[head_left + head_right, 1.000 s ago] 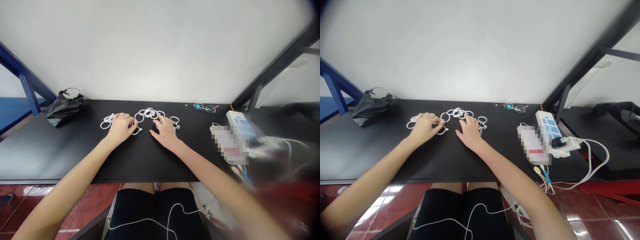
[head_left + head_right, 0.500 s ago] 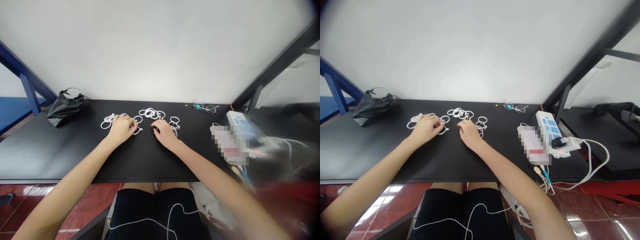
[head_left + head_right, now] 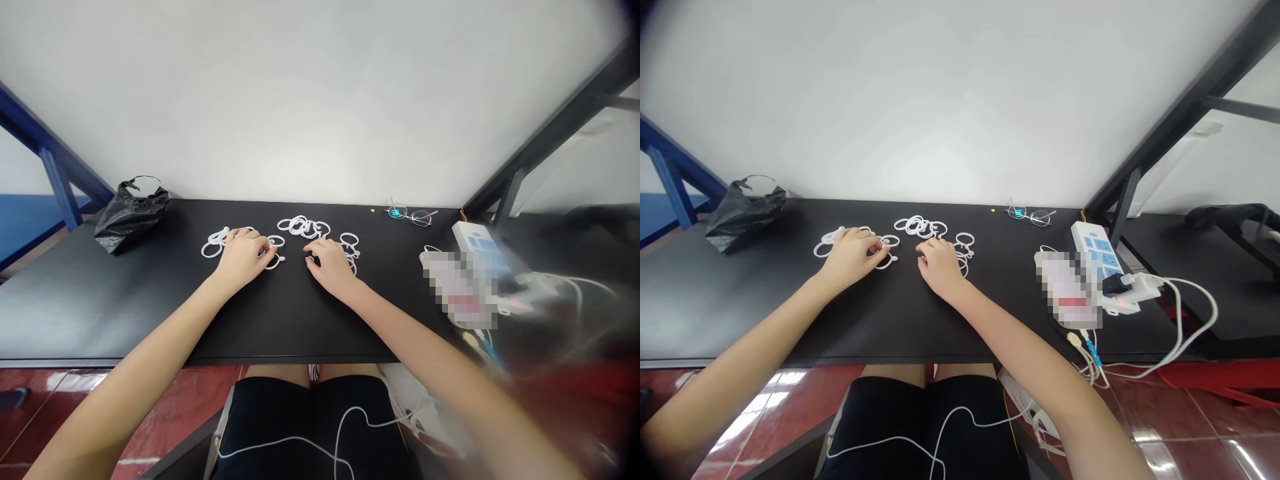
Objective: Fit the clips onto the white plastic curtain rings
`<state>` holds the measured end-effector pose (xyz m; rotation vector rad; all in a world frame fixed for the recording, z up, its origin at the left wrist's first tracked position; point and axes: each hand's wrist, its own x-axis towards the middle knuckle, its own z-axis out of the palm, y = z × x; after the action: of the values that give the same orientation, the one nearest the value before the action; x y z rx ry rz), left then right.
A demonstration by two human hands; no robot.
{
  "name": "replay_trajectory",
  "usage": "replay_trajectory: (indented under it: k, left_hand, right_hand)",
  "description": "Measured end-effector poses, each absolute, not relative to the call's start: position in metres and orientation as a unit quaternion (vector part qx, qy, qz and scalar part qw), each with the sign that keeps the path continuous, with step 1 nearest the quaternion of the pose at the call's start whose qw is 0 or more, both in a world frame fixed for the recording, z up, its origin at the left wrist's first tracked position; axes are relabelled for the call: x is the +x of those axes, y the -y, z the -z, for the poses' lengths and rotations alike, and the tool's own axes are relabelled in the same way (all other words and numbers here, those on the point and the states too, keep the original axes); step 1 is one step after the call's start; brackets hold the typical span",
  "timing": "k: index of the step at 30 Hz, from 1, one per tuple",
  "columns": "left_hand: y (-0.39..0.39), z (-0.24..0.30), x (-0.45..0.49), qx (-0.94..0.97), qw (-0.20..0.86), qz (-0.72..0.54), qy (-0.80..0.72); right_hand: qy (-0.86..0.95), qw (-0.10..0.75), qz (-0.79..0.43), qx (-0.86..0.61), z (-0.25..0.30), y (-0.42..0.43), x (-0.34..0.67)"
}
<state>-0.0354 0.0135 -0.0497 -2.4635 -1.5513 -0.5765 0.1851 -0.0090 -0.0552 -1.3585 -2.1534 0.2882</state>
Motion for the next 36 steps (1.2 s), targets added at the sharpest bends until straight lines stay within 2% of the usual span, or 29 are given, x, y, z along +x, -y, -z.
replay_trajectory:
  k: [5, 12, 18, 21, 29, 36]
  left_hand:
    - [-0.013, 0.049, -0.035, -0.826, 0.086, 0.199, 0.521]
    - [-0.011, 0.047, -0.035, -0.819, 0.096, 0.198, 0.53]
    - [-0.01, 0.047, -0.034, -0.817, 0.106, 0.206, 0.529]
    - [-0.008, 0.045, -0.032, -0.82, 0.097, 0.226, 0.516]
    - [-0.005, 0.042, -0.027, -0.823, 0.065, 0.251, 0.506]
    - [-0.004, 0.04, -0.025, -0.829, 0.038, 0.275, 0.485]
  right_hand:
    - [0.808, 0.31, -0.13, -0.484, 0.058, 0.008, 0.184]
    - [0.785, 0.428, -0.151, -0.421, 0.062, 0.005, 0.185]
    - [0.763, 0.485, -0.165, -0.395, 0.063, 0.005, 0.184]
    - [0.769, 0.475, -0.182, -0.387, 0.064, 0.005, 0.184]
    - [0.808, 0.382, -0.204, -0.4, 0.064, 0.005, 0.185]
    - [0.811, 0.387, -0.187, -0.397, 0.061, 0.006, 0.185]
